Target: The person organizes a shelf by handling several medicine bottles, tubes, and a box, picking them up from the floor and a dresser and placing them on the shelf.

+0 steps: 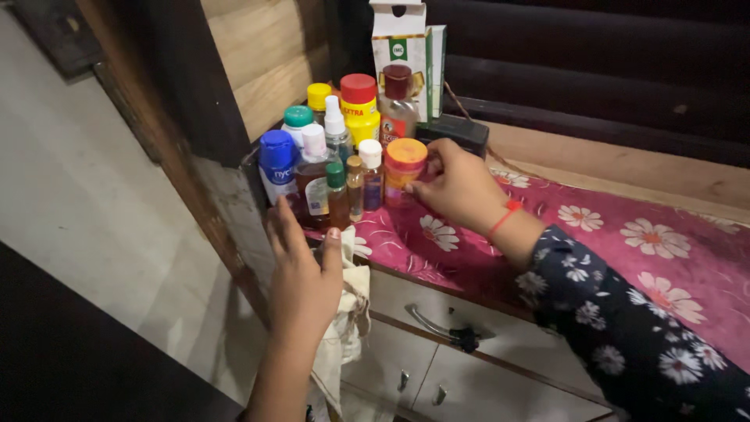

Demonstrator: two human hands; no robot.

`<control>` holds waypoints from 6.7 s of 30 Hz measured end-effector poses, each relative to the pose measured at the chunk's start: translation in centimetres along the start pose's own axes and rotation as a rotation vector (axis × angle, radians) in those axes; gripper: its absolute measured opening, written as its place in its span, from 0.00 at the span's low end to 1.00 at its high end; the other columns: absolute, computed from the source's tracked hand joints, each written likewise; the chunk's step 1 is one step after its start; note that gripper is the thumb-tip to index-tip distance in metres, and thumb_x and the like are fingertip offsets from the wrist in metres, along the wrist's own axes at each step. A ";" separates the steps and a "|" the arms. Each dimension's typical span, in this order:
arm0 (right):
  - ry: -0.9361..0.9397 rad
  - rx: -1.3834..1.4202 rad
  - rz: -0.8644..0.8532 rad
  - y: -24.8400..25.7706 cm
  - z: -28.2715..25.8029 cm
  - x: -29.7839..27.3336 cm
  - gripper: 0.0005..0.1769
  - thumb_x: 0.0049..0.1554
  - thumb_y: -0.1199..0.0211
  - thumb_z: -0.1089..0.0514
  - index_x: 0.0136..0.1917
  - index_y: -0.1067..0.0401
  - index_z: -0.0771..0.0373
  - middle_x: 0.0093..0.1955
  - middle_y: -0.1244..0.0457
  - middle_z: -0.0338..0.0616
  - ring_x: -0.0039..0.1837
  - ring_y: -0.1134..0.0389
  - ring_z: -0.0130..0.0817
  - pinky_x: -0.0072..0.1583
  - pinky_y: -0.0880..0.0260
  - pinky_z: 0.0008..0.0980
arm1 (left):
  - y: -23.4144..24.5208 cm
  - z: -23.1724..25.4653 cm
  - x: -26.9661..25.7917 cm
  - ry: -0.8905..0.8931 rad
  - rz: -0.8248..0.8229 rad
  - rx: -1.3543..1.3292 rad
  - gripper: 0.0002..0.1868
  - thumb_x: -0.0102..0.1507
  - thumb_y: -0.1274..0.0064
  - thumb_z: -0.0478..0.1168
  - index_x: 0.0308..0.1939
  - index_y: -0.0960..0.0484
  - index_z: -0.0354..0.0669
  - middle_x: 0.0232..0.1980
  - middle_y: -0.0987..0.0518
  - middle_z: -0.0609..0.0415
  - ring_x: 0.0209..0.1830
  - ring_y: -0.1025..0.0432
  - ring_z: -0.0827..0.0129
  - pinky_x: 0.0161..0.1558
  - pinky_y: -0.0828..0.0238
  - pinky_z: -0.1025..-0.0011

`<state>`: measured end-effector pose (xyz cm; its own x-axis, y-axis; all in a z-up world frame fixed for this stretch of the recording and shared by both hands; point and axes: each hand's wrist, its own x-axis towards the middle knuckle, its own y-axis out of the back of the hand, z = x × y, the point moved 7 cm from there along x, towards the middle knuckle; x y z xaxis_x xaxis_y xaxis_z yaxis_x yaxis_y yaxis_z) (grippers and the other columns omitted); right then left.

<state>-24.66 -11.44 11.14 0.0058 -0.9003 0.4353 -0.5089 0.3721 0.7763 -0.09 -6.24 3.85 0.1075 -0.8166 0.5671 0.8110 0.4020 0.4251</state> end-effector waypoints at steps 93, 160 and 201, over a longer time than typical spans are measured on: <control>-1.361 -0.154 -0.285 -10.6 31.3 -106.4 0.15 0.54 0.39 0.47 0.41 0.18 0.57 0.43 0.28 0.51 0.46 0.29 0.52 0.53 0.27 0.46 | -39.3 7.3 -69.8 -0.300 -1.775 -0.159 0.36 0.57 0.42 0.35 0.71 0.33 0.52 0.78 0.39 0.52 0.63 0.26 0.60 0.61 0.29 0.66; -0.295 0.751 0.054 -3.5 8.0 -29.3 0.44 0.67 0.73 0.33 0.52 0.24 0.66 0.50 0.29 0.41 0.56 0.31 0.29 0.63 0.34 0.30 | -5.2 11.4 -15.3 -0.348 0.001 -0.580 0.41 0.61 0.40 0.68 0.62 0.30 0.38 0.62 0.39 0.48 0.65 0.39 0.58 0.69 0.41 0.60; -0.187 0.598 -0.024 5.8 7.1 -23.0 0.13 0.56 0.32 0.51 0.41 0.22 0.64 0.33 0.34 0.34 0.37 0.37 0.19 0.38 0.36 0.23 | -6.1 5.8 -3.1 -0.092 0.237 -0.145 0.20 0.58 0.29 0.39 0.46 0.22 0.36 0.50 0.21 0.45 0.43 0.19 0.61 0.44 0.18 0.69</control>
<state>-33.84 9.78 2.40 -0.1005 -0.9512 0.2919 -0.9045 0.2095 0.3715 -8.67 -3.80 3.58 0.2570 -0.6634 0.7027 0.8438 0.5086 0.1715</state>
